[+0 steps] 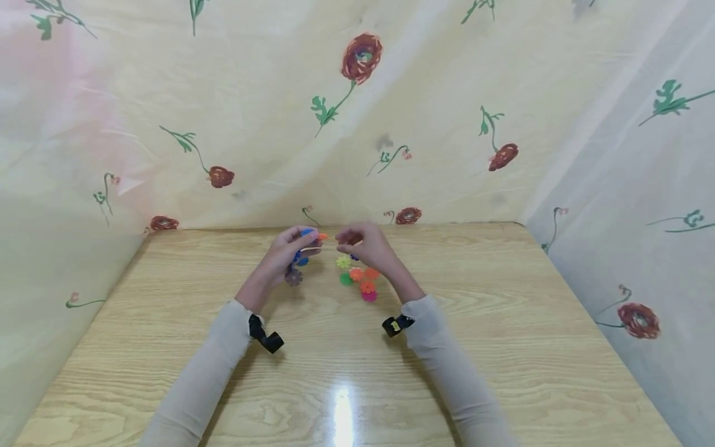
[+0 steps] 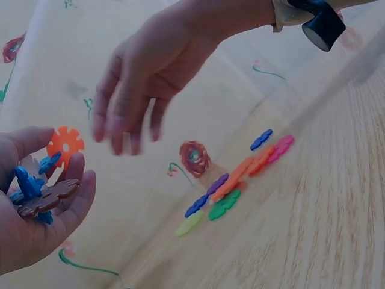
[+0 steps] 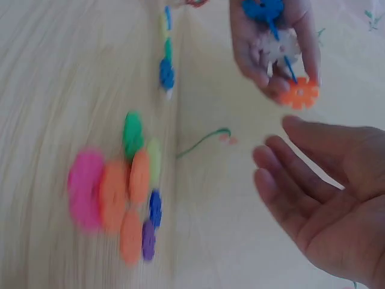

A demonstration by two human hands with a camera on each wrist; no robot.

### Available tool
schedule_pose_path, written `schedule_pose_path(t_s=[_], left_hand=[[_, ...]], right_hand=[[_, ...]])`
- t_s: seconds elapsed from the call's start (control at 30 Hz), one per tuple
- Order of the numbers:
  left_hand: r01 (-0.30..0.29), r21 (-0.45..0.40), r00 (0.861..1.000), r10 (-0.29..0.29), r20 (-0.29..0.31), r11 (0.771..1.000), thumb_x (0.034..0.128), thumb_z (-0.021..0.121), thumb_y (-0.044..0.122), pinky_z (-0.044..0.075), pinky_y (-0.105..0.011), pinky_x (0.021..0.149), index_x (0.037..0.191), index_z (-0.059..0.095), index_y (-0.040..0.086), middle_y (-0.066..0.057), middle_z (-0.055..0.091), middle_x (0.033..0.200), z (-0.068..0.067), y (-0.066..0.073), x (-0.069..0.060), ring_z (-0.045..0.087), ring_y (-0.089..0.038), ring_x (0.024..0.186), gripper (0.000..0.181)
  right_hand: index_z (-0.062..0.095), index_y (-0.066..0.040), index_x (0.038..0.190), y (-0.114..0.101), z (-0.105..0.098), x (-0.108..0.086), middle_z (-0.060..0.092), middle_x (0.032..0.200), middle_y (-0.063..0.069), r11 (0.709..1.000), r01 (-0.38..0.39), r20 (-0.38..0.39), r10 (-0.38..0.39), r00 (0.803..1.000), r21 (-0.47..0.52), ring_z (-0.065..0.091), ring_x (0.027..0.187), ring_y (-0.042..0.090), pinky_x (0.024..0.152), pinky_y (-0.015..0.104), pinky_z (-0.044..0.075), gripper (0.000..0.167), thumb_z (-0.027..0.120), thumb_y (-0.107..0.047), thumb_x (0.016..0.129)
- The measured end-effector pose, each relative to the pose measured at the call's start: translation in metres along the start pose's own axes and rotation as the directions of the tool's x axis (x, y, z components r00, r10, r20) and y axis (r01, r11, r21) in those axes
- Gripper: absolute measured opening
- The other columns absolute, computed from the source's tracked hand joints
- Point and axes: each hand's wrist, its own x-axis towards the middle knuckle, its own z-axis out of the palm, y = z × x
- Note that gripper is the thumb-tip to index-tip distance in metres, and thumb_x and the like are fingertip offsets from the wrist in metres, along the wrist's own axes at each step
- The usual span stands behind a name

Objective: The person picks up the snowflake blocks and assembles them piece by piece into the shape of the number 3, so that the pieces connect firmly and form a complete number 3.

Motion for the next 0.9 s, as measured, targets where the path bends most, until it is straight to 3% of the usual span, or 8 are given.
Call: schedule_pose_path(t_s=[0.17, 0.33, 0.47, 0.63, 0.8, 0.9], left_hand=[[-0.009, 0.001, 1.0, 0.009, 0.011, 1.0, 0.102, 0.064, 0.021, 0.042, -0.058, 0.115, 0.114, 0.063, 0.007, -0.009, 0.068, 0.11, -0.003, 0.0, 0.0, 0.068, -0.02, 0.104, 0.018], [-0.013, 0.004, 1.0, 0.013, 0.013, 1.0, 0.1025, 0.064, 0.02, 0.04, -0.059, 0.116, 0.114, 0.064, 0.008, -0.017, 0.066, 0.117, -0.005, -0.001, 0.0, 0.068, -0.016, 0.1, 0.017], [-0.006, 0.008, 1.0, 0.006, 0.006, 1.0, 0.1028, 0.063, 0.019, 0.04, -0.058, 0.117, 0.113, 0.064, 0.008, -0.004, 0.068, 0.107, -0.005, -0.001, 0.0, 0.065, -0.029, 0.113, 0.015], [-0.001, 0.013, 1.0, 0.001, 0.008, 1.0, 0.1033, 0.062, 0.02, 0.04, -0.057, 0.117, 0.114, 0.063, 0.009, 0.002, 0.068, 0.103, -0.006, -0.001, -0.001, 0.054, -0.045, 0.129, 0.016], [-0.002, 0.009, 1.0, 0.002, 0.016, 1.0, 0.1031, 0.063, 0.02, 0.039, -0.057, 0.118, 0.114, 0.063, 0.008, 0.001, 0.067, 0.104, -0.006, -0.001, 0.0, 0.05, -0.049, 0.132, 0.017], [-0.003, 0.017, 1.0, 0.003, 0.018, 1.0, 0.1028, 0.063, 0.02, 0.04, -0.056, 0.117, 0.116, 0.063, 0.006, 0.001, 0.067, 0.105, -0.006, -0.001, 0.0, 0.058, -0.042, 0.126, 0.02]], right_hand=[[0.075, 0.004, 0.101, 0.011, -0.015, -0.01, 0.075, 0.089, 0.013, 0.996, 0.008, 0.206, 0.009, 0.979, -0.085, 0.066, 0.078, 0.018, 0.072, 0.026, 0.056, 0.013, 0.076, -0.002, 0.09], [0.075, -0.002, 0.092, 0.028, -0.02, -0.024, 0.068, 0.079, 0.005, 0.979, -0.06, 0.321, 0.121, 0.939, -0.193, 0.054, 0.069, 0.013, 0.063, 0.024, 0.048, 0.007, 0.078, -0.007, 0.089], [0.073, -0.003, 0.097, 0.041, -0.017, -0.033, 0.066, 0.079, 0.003, 0.96, -0.102, 0.333, 0.189, 0.924, -0.263, 0.054, 0.07, 0.012, 0.063, 0.024, 0.046, 0.015, 0.081, -0.013, 0.088], [0.072, -0.001, 0.098, 0.046, -0.013, -0.037, 0.065, 0.081, 0.005, 0.954, -0.12, 0.32, 0.209, 0.924, -0.275, 0.054, 0.074, 0.014, 0.066, 0.025, 0.046, 0.021, 0.083, -0.015, 0.086], [0.071, -0.001, 0.094, 0.046, -0.011, -0.038, 0.063, 0.083, 0.005, 0.952, -0.125, 0.302, 0.211, 0.93, -0.279, 0.053, 0.075, 0.015, 0.067, 0.026, 0.046, 0.021, 0.084, -0.013, 0.084], [0.069, -0.001, 0.093, 0.045, -0.011, -0.037, 0.063, 0.084, 0.006, 0.952, -0.139, 0.294, 0.22, 0.93, -0.272, 0.054, 0.076, 0.016, 0.067, 0.026, 0.046, 0.022, 0.085, -0.01, 0.082]])
